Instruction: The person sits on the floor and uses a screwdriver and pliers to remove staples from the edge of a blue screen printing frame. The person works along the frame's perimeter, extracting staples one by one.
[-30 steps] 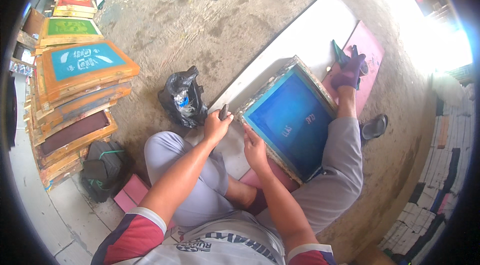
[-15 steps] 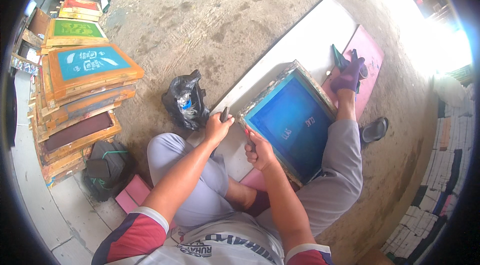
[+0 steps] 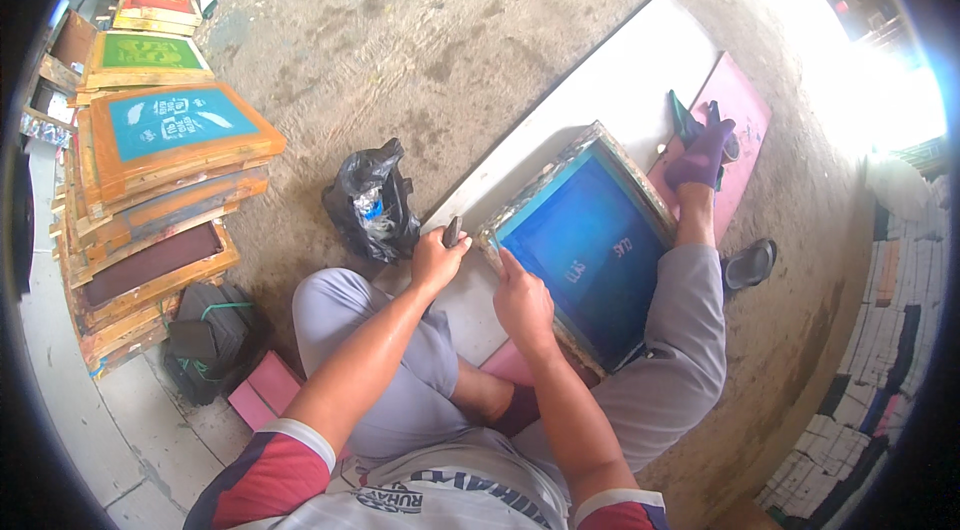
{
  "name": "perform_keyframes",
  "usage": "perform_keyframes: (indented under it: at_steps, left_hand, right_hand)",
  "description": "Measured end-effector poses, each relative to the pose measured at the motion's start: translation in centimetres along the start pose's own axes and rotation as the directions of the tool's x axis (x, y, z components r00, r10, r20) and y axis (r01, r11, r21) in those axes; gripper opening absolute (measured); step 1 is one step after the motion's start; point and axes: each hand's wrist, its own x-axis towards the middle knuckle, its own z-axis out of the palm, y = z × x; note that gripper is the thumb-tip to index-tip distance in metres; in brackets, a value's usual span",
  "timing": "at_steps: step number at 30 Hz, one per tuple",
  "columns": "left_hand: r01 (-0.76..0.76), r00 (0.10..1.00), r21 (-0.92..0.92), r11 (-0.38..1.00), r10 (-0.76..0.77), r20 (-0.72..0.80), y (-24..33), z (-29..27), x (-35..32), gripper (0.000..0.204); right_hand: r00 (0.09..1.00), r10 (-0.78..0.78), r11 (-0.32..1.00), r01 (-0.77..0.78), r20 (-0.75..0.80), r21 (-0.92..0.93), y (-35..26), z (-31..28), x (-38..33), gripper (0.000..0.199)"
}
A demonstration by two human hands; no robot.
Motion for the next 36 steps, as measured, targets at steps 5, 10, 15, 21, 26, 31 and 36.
perform_keyframes:
  at_steps: [5,10,15,21,26,31,36]
  left_hand:
    - [0.023,1.0,0.022,0.999,-0.023,0.006,0.2,0.1,0.1,0.031]
    - [0.01,1.0,0.024,1.0,-0.01,0.0,-0.1,0.1,0.2,0.031]
    - [0.013,1.0,0.014,1.0,-0.013,-0.004,0.6,0.1,0.3,0.028]
    - [0.029,1.0,-0.026,0.999,-0.029,0.011,0.4,-0.1,0.3,0.027]
    - [0.027,1.0,0.003,1.0,-0.027,-0.006,0.0,-0.4,0.3,0.027]
    - [0.049,0.999,-0.056,0.997,-0.048,0.013,0.2,0.1,0.4,0.025]
    - [0.047,0.999,0.013,0.999,-0.047,0.003,0.8,-0.2,0.1,0.024]
  right_hand:
    - [0.998,0.064,0.998,-0.064,0.009,-0.023,-0.4,1.2,0.3,0.033]
    - [0.999,0.016,0.999,-0.015,-0.03,0.036,1.5,2.4,0.1,0.035]
    - [0.997,-0.045,0.953,0.064,-0.069,0.295,4.4,3.4,1.5,0.036]
    - [0.943,0.148,0.643,-0.322,0.3,0.695,4.9,2.4,1.9,0.036]
    - [0.997,0.054,0.736,-0.078,0.056,0.672,5.1,4.1,2.6,0.036]
    - [0.752,0.116,0.13,-0.66,0.649,0.74,4.0,-0.4,2.5,0.036]
    - [0.993,0.056,0.953,-0.083,0.1,0.29,2.3,-0.1,1.7,0.034]
